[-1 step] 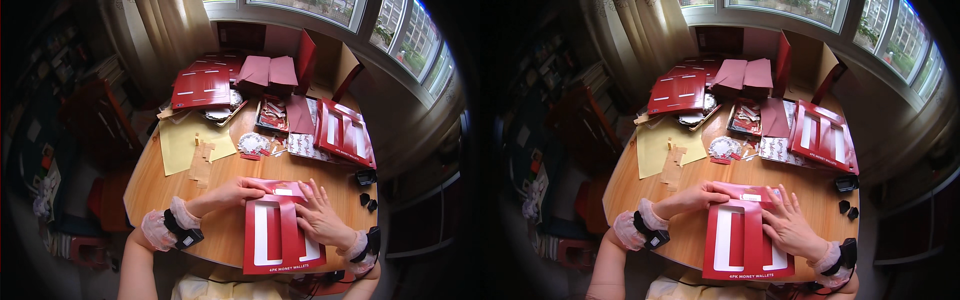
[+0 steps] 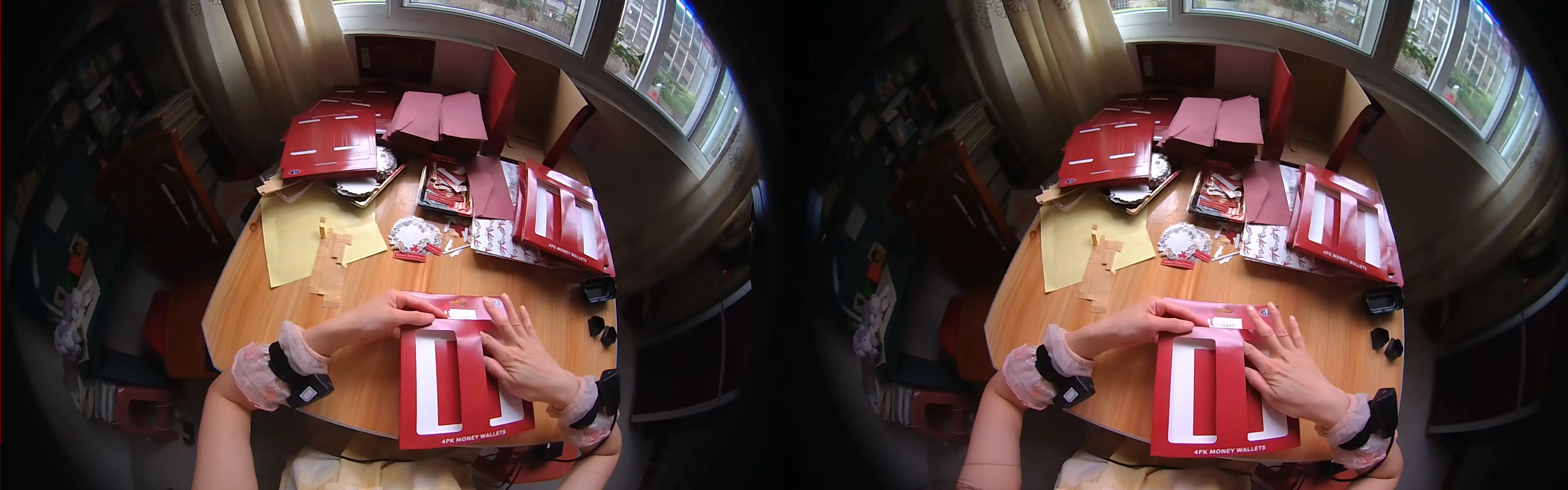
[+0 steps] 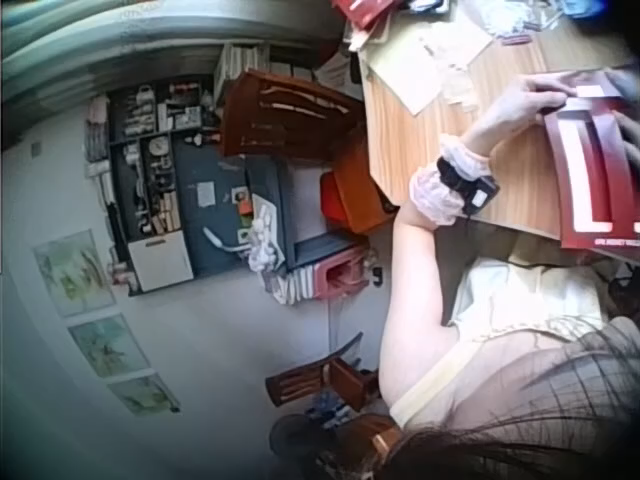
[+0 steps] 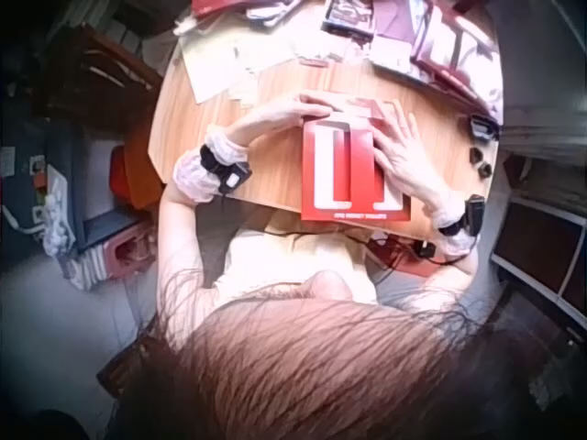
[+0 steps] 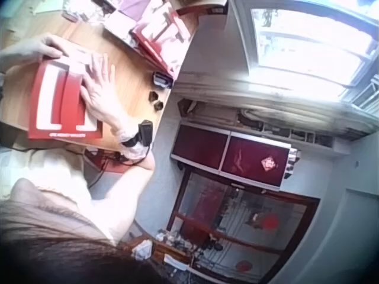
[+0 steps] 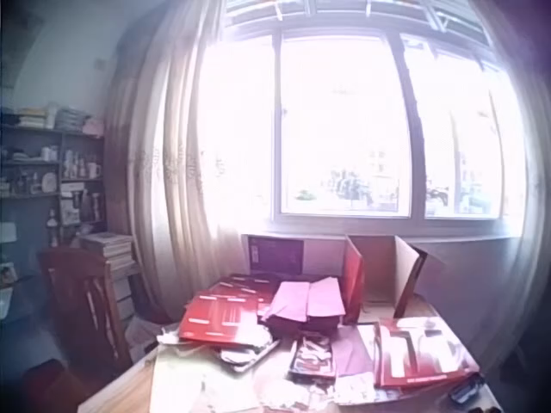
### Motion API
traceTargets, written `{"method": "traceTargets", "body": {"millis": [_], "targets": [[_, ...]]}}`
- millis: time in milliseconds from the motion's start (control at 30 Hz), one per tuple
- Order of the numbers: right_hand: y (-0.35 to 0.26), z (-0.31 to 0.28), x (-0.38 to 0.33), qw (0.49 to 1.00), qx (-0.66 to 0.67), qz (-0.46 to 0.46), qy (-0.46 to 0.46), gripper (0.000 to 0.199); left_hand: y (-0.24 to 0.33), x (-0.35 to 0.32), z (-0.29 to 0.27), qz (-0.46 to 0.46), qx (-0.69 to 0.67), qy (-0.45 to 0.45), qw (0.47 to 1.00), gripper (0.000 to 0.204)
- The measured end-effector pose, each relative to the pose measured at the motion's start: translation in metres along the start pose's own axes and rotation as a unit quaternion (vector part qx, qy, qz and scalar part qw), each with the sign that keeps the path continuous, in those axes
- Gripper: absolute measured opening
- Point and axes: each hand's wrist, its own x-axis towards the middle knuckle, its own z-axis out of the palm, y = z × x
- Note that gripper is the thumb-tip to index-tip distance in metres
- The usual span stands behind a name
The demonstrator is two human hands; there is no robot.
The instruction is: Assembling and folding red cardboard wallet packaging at a table.
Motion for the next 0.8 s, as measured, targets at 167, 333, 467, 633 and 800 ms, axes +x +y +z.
{"method": "traceTargets", "body": {"millis": [167, 333, 467, 633, 800], "targets": [[0.001, 0.018, 0.005, 0.999, -0.04, -0.003, 0.009, 0.051, -0.003, 0.0, -0.005, -0.014, 0.025, 0.008, 1.0, 0.03], [0.002, 0.027, -0.003, 0.992, -0.05, 0.091, 0.076, 0.056, 0.004, -0.001, -0.001, -0.018, 0.093, 0.03, 0.995, 0.032], [0.002, 0.03, -0.004, 0.988, -0.079, 0.097, 0.094, 0.057, 0.003, -0.001, -0.001, -0.015, 0.106, 0.033, 0.994, 0.032], [-0.003, 0.026, 0.001, 0.977, -0.129, 0.088, 0.147, 0.042, 0.004, -0.003, 0.0, 0.006, 0.089, 0.027, 0.996, 0.031], [-0.002, 0.001, 0.0, 0.967, -0.025, 0.039, 0.249, 0.037, 0.011, -0.005, 0.004, -0.022, 0.12, 0.026, 0.992, 0.03]]}}
